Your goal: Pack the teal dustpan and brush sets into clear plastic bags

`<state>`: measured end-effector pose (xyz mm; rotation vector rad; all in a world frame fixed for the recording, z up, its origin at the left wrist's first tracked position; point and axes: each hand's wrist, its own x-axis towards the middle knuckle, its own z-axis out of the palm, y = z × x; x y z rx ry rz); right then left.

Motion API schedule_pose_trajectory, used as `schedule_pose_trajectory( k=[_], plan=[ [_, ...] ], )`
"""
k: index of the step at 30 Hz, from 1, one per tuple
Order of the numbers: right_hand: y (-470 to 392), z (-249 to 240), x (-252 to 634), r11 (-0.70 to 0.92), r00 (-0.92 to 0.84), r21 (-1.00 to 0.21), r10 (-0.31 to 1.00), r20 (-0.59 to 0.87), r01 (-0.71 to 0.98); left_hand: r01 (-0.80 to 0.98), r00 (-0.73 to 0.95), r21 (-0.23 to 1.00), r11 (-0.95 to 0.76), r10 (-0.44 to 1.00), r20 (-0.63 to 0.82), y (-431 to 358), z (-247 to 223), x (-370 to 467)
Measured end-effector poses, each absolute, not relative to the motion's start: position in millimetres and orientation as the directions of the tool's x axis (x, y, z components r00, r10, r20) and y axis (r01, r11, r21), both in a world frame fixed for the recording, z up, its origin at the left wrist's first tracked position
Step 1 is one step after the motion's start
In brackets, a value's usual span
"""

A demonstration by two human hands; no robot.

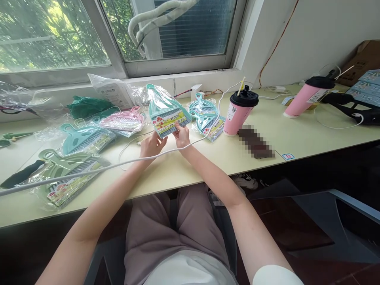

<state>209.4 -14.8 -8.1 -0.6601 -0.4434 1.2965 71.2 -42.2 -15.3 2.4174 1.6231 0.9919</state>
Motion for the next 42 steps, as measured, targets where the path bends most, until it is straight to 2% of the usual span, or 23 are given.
schedule_pose_trajectory(
  k=[7, 11, 15, 18, 24, 29, 34, 36, 39, 42],
  plan=[
    [-17.2, -4.6, 209.3, 0.135, 0.236, -0.674, 0.97, -0.061, -0.727, 0.638, 0.248, 0.54, -0.548, 0.811, 0.53, -47.6, -9.7, 62.8],
    [-18.4, -4.7, 209.3, 0.164, 0.263, -0.668, 0.964, -0.048, -0.726, 0.644, 0.126, 0.61, -0.462, 0.85, 0.511, -49.1, -3.0, 63.6],
    [-20.3, -4.4, 209.5, 0.182, 0.274, -0.696, 0.962, -0.021, -0.694, 0.689, 0.044, 0.61, -0.392, 0.862, 0.505, -45.6, -1.8, 65.3],
    [-21.3, -2.7, 210.7, 0.184, 0.288, -0.696, 0.957, -0.034, -0.694, 0.697, 0.103, 0.582, -0.419, 0.862, 0.497, -43.1, -5.0, 64.8],
    [-17.6, -3.6, 214.2, 0.199, 0.304, -0.688, 0.952, -0.033, -0.698, 0.763, 0.204, 0.436, -0.477, 0.817, 0.539, -41.4, -11.3, 63.2],
    [-15.1, -6.1, 212.8, 0.24, 0.332, -0.671, 0.943, -0.01, -0.701, 0.76, 0.239, 0.406, -0.507, 0.8, 0.55, -40.7, -11.8, 60.3],
    [-13.0, -6.1, 215.7, 0.267, 0.38, -0.665, 0.924, -0.028, -0.697, 0.781, 0.423, 0.221, -0.584, 0.755, 0.502, -42.4, -10.9, 61.2],
    [-11.6, -5.8, 217.8, 0.271, 0.407, -0.656, 0.912, -0.059, -0.705, 0.756, 0.491, 0.188, -0.627, 0.733, 0.471, -43.7, -10.9, 63.6],
    [-11.1, -4.2, 218.7, 0.276, 0.402, -0.638, 0.914, -0.057, -0.719, 0.651, 0.597, 0.222, -0.726, 0.67, 0.441, -44.8, -11.6, 64.2],
    [-13.3, -0.4, 217.2, 0.253, 0.341, -0.618, 0.94, -0.026, -0.744, 0.429, 0.65, 0.418, -0.801, 0.595, 0.473, -43.8, -14.6, 57.6]
  ],
)
